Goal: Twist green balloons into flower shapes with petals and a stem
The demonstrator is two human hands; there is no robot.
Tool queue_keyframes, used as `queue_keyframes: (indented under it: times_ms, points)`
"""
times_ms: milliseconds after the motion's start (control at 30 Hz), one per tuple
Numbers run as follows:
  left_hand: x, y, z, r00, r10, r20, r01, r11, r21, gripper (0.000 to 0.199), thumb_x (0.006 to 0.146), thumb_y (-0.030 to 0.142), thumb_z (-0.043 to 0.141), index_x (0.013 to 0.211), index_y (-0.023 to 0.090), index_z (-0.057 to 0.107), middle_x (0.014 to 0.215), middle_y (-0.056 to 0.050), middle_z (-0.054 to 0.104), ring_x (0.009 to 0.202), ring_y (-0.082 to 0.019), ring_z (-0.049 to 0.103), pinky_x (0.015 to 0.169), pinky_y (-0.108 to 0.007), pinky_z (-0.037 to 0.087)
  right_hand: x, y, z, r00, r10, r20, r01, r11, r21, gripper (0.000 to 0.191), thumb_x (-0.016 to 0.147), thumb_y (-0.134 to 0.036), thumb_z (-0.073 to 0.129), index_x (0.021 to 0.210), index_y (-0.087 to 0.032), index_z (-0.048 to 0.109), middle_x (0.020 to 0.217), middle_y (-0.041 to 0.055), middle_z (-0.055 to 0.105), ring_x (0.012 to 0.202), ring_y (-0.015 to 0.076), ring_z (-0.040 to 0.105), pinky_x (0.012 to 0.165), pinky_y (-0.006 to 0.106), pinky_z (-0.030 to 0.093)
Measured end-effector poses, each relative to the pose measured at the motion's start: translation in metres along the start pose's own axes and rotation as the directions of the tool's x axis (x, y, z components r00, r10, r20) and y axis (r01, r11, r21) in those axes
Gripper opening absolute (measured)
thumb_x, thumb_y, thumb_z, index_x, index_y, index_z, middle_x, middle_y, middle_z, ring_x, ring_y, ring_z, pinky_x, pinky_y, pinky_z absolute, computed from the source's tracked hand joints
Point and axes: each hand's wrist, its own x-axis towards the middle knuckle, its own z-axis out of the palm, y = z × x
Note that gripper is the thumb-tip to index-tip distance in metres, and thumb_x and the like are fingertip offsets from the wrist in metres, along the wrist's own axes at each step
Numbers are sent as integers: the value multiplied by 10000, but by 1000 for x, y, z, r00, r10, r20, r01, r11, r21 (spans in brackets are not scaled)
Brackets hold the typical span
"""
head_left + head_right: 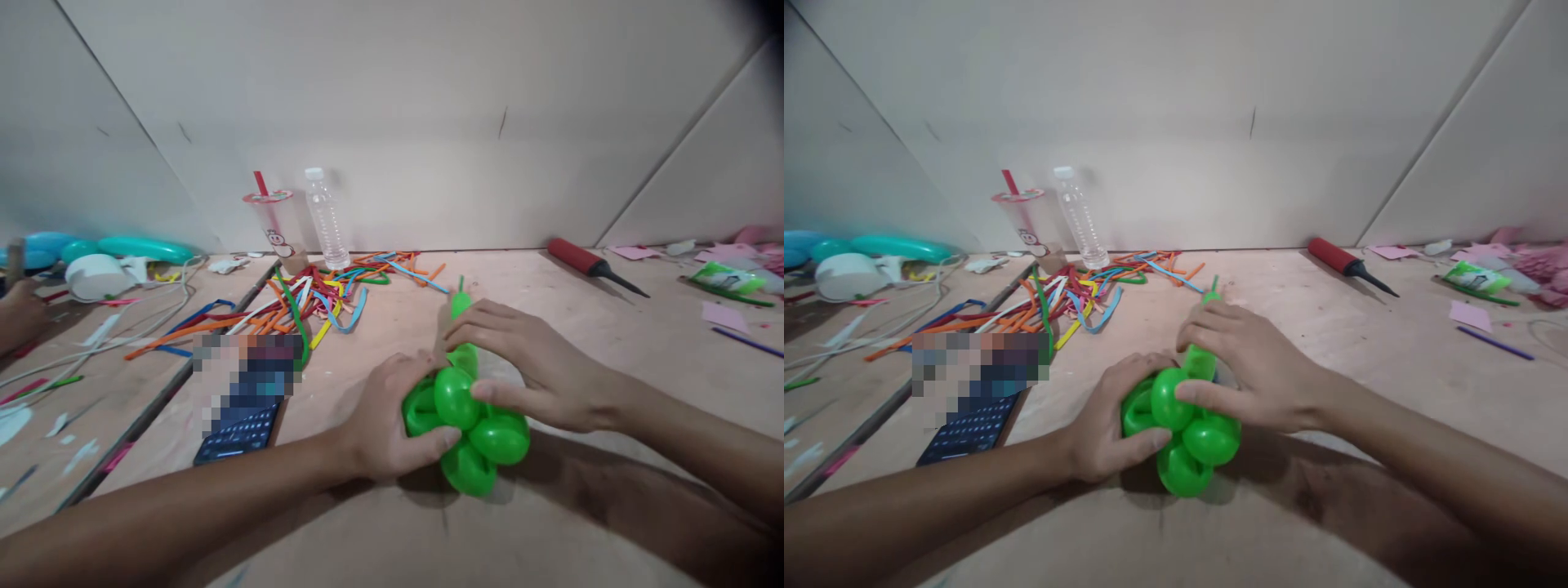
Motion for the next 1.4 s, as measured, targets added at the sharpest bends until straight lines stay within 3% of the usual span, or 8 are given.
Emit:
queue_keyframes:
  times_ms: [67,200,300,433,800,967,1333,1400]
  points:
    - [0,0,-1,999,32,-10,-32,999,-35,425,775,416,715,1119,197,594,1061,-77,670,978,-266,613,899,-390,452,0,-1,-6,990,11,137,-23,996,83,307,909,-499,632,1111,-277,699,1070,56,688,1038,280,599,983,473,443]
    - [2,-3,-2,986,-106,-127,68,959,-274,414,818,402,713,1143,197,558,1091,-67,628,1020,-233,608,871,-334,479,-1,1,-4,947,129,295,-156,985,71,360,872,-552,671,1046,-238,699,989,49,644,886,235,624,798,378,498]
    - [4,-5,-2,976,-182,-120,115,898,-425,492,802,426,740,1180,199,520,1100,-61,613,1051,-233,602,875,-326,489,0,3,1,954,162,254,-184,981,68,387,869,-591,658,969,-219,685,976,40,603,872,216,615,763,343,486]
    - [6,-7,0,983,-181,-36,139,854,-502,601,709,416,827,1185,190,538,1161,-72,623,1078,-253,599,894,-342,499,0,3,4,964,178,195,-204,972,117,395,843,-559,711,1053,-232,643,1016,32,664,955,247,632,818,360,487]
    - [3,-5,5,970,-172,-169,109,938,-328,510,748,315,834,1160,230,544,1085,-10,573,1022,-177,568,882,-283,486,1,5,13,967,234,97,-229,972,-59,137,850,-357,710,878,-241,643,866,20,707,746,220,645,639,315,434]
    - [2,-3,6,968,-138,-207,80,961,-265,501,762,286,813,1162,218,520,1111,-29,558,1030,-185,562,884,-291,481,0,2,16,965,243,100,-249,967,49,88,866,-222,628,940,-258,658,984,14,745,873,249,689,714,338,483]
    - [6,-6,10,923,-262,-283,184,944,-273,521,765,316,793,1161,201,475,1102,-34,567,1042,-198,563,917,-323,481,-1,5,24,940,335,62,-340,930,139,234,1006,-422,499,1040,-264,669,1087,25,738,966,258,680,863,403,518]
    - [7,-8,9,915,-274,-296,177,932,-315,504,768,332,793,1149,200,491,1085,-27,579,1027,-194,576,901,-315,490,-2,4,26,944,326,37,-329,937,118,264,1000,-408,514,1196,-267,621,1163,47,720,1010,263,677,881,401,516]
